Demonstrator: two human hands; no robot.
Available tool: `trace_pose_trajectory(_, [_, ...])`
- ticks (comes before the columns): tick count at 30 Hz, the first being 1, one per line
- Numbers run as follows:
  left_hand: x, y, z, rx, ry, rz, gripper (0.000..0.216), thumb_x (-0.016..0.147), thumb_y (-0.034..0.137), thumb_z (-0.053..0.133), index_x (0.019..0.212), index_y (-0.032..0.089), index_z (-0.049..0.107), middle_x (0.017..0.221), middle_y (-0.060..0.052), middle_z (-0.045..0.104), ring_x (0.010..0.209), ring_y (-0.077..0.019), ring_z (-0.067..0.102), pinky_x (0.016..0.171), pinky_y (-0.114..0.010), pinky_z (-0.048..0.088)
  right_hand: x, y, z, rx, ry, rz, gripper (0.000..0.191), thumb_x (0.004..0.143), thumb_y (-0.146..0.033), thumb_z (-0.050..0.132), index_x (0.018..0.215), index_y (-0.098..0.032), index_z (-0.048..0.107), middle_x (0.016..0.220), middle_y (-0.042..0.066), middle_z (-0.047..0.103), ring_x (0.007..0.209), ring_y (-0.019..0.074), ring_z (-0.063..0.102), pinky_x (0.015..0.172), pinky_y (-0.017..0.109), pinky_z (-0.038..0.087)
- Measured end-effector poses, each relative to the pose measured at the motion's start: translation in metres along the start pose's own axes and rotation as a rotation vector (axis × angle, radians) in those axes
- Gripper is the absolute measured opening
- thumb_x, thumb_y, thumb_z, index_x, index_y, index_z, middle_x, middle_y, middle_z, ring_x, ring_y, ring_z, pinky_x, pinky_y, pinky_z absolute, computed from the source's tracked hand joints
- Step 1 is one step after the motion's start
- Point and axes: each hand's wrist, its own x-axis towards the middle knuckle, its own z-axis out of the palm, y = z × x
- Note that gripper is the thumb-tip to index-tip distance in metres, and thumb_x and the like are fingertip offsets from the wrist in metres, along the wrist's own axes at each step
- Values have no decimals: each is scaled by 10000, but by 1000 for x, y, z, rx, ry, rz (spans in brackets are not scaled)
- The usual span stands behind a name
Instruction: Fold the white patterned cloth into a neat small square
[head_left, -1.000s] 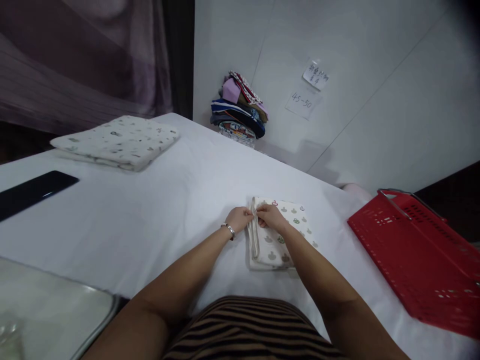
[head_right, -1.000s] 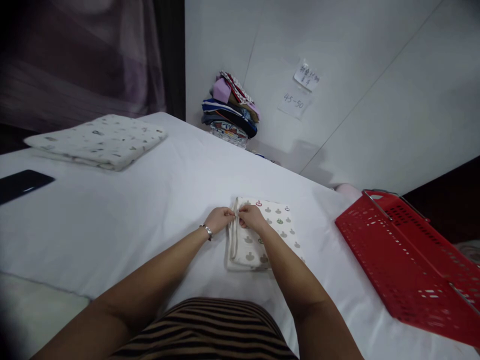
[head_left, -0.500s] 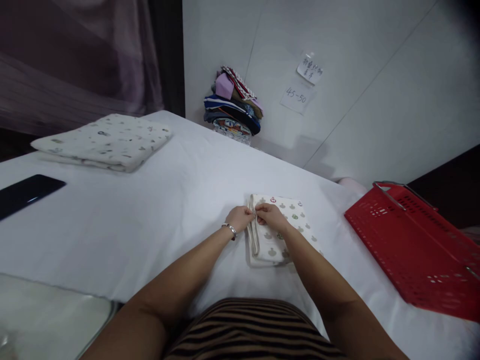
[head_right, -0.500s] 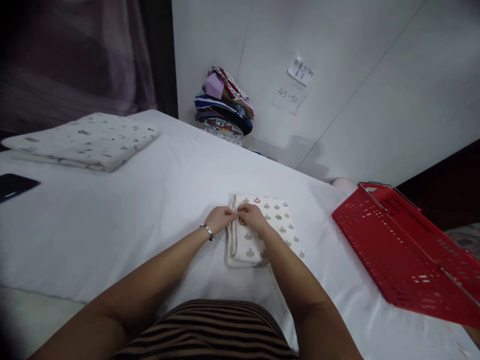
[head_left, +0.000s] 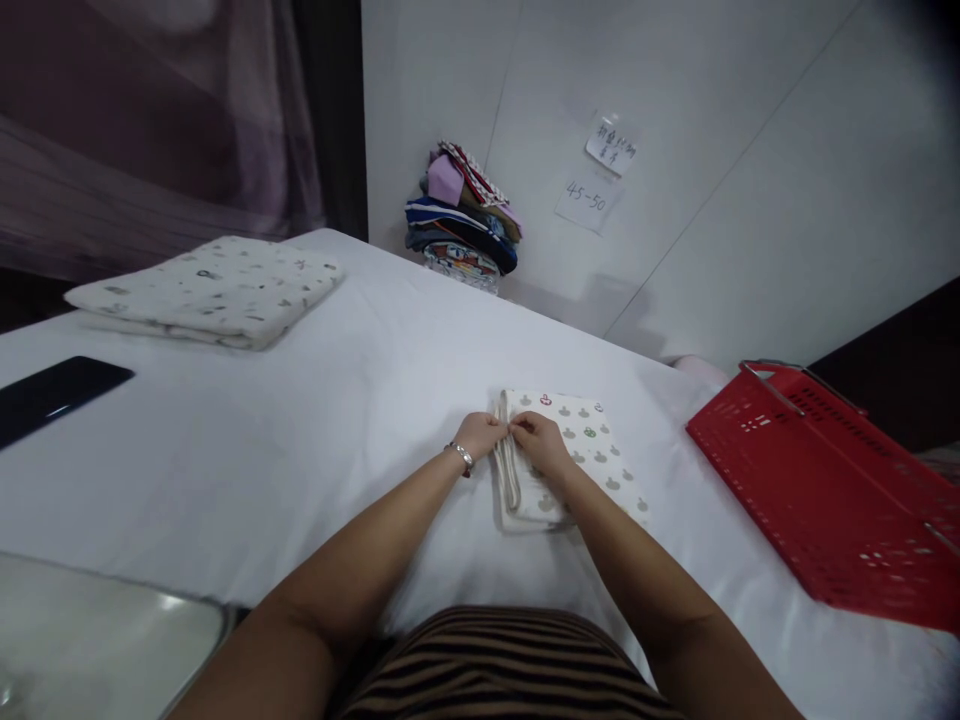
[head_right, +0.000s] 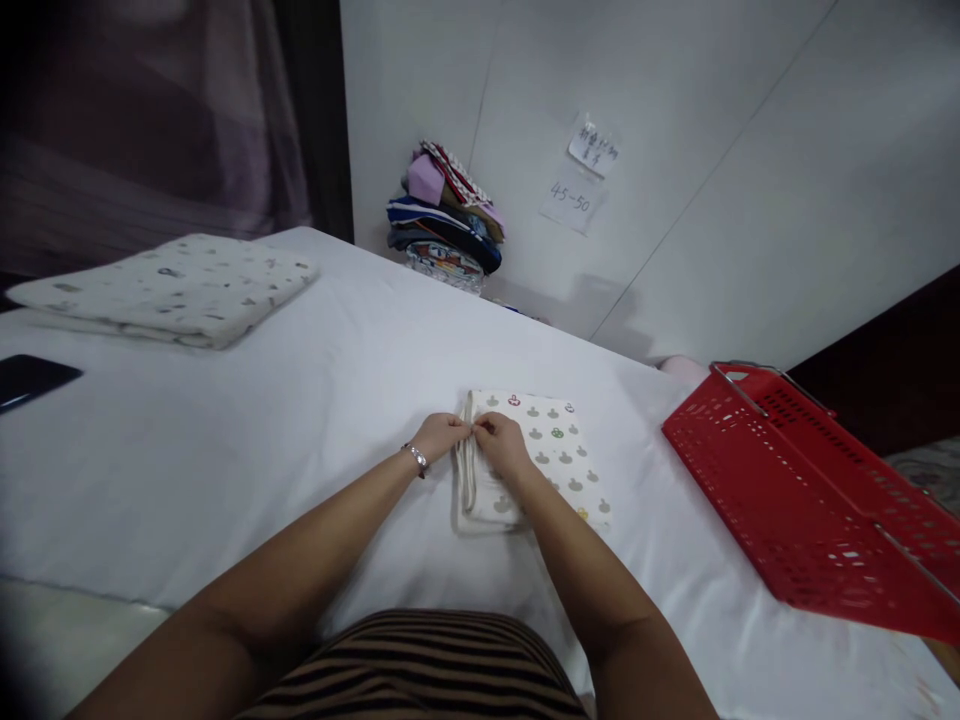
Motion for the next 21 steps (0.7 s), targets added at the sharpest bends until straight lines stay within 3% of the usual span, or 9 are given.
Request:
trace_pose_trajectory(3, [1,-1,0,1,10,-20,159,662,281,579,660,132,635,556,17,554,570,-103,494,498,-201,328,-1,1,2,-105,24,-76,137,761,-251,513,778,-186,632,757,3,639,716,125,555,707,235,425])
trace_pose_trajectory(10, [2,-3,2,-1,7,-3,145,670,274,581,642,140,629,567,11,583,574,-107,521,509,-200,350,1,0,1,-170,-8,-45,176,771,-215,495,829,-191,660,830,18,669,786,140,578,761,249,422])
trace_pose_trajectory(16, [2,-2,2,-36,0,1,130,669,260,582,641,141,626,566,13,586,575,-105,528,518,-194,366,-22,-7,-10,-166,52,-40,195,773,-274,485,790,-184,658,745,11,650,710,139,563,676,230,411])
trace_pose_trajectory(21, [1,-4,4,-36,5,29,125,674,251,580,681,142,643,600,7,609,588,-105,538,534,-192,383,-42,-12,-10,-300,-40,-10,178,784,-304,518,730,-195,647,688,3,642,639,125,542,599,220,366])
